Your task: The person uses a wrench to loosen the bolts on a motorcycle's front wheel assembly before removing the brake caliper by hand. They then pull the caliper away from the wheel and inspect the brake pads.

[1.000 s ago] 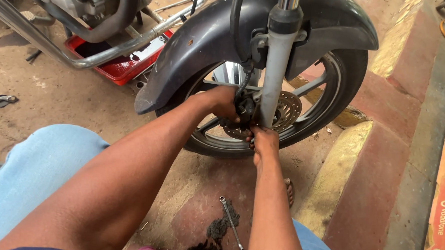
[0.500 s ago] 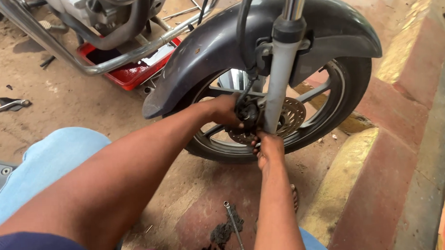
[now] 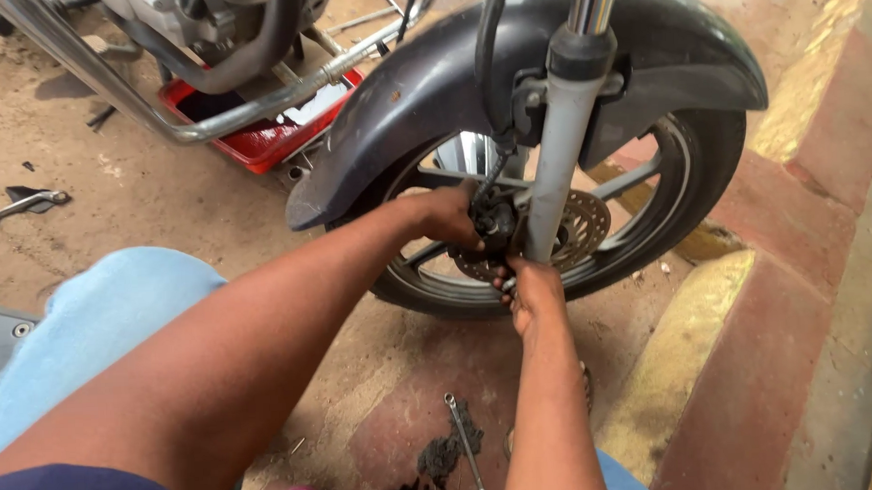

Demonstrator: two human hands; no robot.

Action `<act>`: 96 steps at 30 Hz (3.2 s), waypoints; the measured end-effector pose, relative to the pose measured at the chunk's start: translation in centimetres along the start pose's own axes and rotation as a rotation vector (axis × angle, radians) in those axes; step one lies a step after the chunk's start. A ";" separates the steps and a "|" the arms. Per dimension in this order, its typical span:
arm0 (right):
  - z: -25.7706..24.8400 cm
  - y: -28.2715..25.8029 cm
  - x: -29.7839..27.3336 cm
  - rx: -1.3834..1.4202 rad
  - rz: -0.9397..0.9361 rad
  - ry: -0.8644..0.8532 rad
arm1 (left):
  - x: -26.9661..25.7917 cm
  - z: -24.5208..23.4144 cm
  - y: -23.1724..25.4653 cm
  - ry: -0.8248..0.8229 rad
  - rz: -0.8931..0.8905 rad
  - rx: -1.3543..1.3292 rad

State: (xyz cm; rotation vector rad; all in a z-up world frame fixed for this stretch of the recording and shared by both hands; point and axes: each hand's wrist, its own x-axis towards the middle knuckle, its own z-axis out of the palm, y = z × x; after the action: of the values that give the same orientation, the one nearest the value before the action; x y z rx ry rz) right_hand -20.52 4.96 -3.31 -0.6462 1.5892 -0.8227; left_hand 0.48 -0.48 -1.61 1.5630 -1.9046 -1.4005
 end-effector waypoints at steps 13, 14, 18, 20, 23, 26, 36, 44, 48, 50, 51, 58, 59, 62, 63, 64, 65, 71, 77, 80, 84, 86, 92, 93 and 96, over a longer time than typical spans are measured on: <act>-0.4 1.1 1.8 -0.067 -0.100 0.041 | -0.1 -1.1 1.9 -0.161 0.070 0.099; -0.2 1.2 2.0 -0.112 -0.180 0.058 | -0.7 -1.6 2.6 -0.203 0.020 0.132; 0.1 0.0 0.7 -0.094 -0.164 0.058 | -1.1 -1.3 1.7 -0.084 0.259 -0.020; 0.4 -2.0 -1.9 -0.054 -0.002 0.024 | -3.2 -1.8 3.1 -0.106 -0.004 -0.147; -0.3 -0.2 0.4 -0.077 -0.076 0.052 | -2.3 -1.0 1.9 -0.071 0.039 -0.186; 0.0 0.7 1.3 -0.072 -0.161 0.078 | -2.0 -0.8 1.6 -0.055 0.077 -0.155; 0.6 -0.1 -0.1 -0.146 -0.158 0.114 | -1.7 -0.3 1.9 -0.055 -0.020 -0.138; 1.0 0.3 0.0 -0.107 -0.136 0.096 | -1.4 -0.3 1.9 -0.056 -0.029 -0.189; 0.9 -1.4 -1.7 -0.112 0.012 0.029 | -0.7 0.0 1.3 -0.063 -0.017 -0.233; 1.0 -1.1 -1.9 -0.262 -0.100 0.078 | 0.0 0.4 0.8 -0.054 -0.065 -0.181; 0.9 -0.9 -1.4 -0.263 -0.100 0.078 | -0.5 0.1 1.3 -0.054 -0.065 -0.182; 0.3 -1.2 -1.2 -0.170 -0.053 0.023 | -2.3 -0.7 3.0 -0.095 -0.103 -0.204; 0.1 -0.4 -0.1 -0.208 -0.129 0.040 | -2.5 -0.9 3.0 -0.087 -0.103 -0.175; 0.9 -1.0 -1.6 -0.170 -0.180 0.090 | -1.4 -0.4 2.1 -0.070 -0.074 -0.167; 0.9 -1.5 -2.1 -0.171 -0.181 0.092 | -1.5 -0.4 2.3 -0.070 -0.073 -0.169; 0.9 -2.1 -2.7 -0.113 -0.080 0.042 | -1.7 -0.4 2.4 -0.082 -0.086 -0.183; 1.0 -2.7 -3.2 -0.053 0.022 -0.009 | -1.9 -0.5 2.5 -0.094 -0.102 -0.197; 0.4 -0.5 -1.1 -0.159 -0.201 0.064 | -1.6 -0.5 2.7 -0.086 -0.098 -0.159; -0.2 0.7 0.2 -0.116 -0.222 0.072 | -0.9 -0.1 1.7 -0.053 -0.045 -0.081; 1.0 -1.1 -2.7 -0.139 -0.155 0.154 | -1.8 -0.4 2.9 -0.082 -0.154 -0.148; 0.9 -1.0 -2.1 -0.007 -0.017 0.085 | -2.1 -0.6 3.2 -0.090 -0.155 -0.141; 0.7 -0.7 -1.8 -0.139 -0.177 0.108 | -1.8 -0.5 3.2 -0.091 -0.156 -0.112; 0.9 -1.6 -2.6 -0.054 -0.044 0.108 | -1.2 -0.2 2.4 -0.106 -0.120 -0.130; 0.7 -1.5 -2.4 -0.054 -0.044 0.107 | -1.6 -0.4 2.7 -0.106 -0.121 -0.130; 0.0 -1.3 -2.3 -0.091 -0.092 0.072 | -2.4 -0.9 3.3 -0.102 -0.144 -0.145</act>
State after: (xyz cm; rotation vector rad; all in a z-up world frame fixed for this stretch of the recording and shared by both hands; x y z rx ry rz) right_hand -20.17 5.98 -0.96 -0.7672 1.6798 -0.8535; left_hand 0.16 0.97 2.32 1.6140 -1.7311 -1.6686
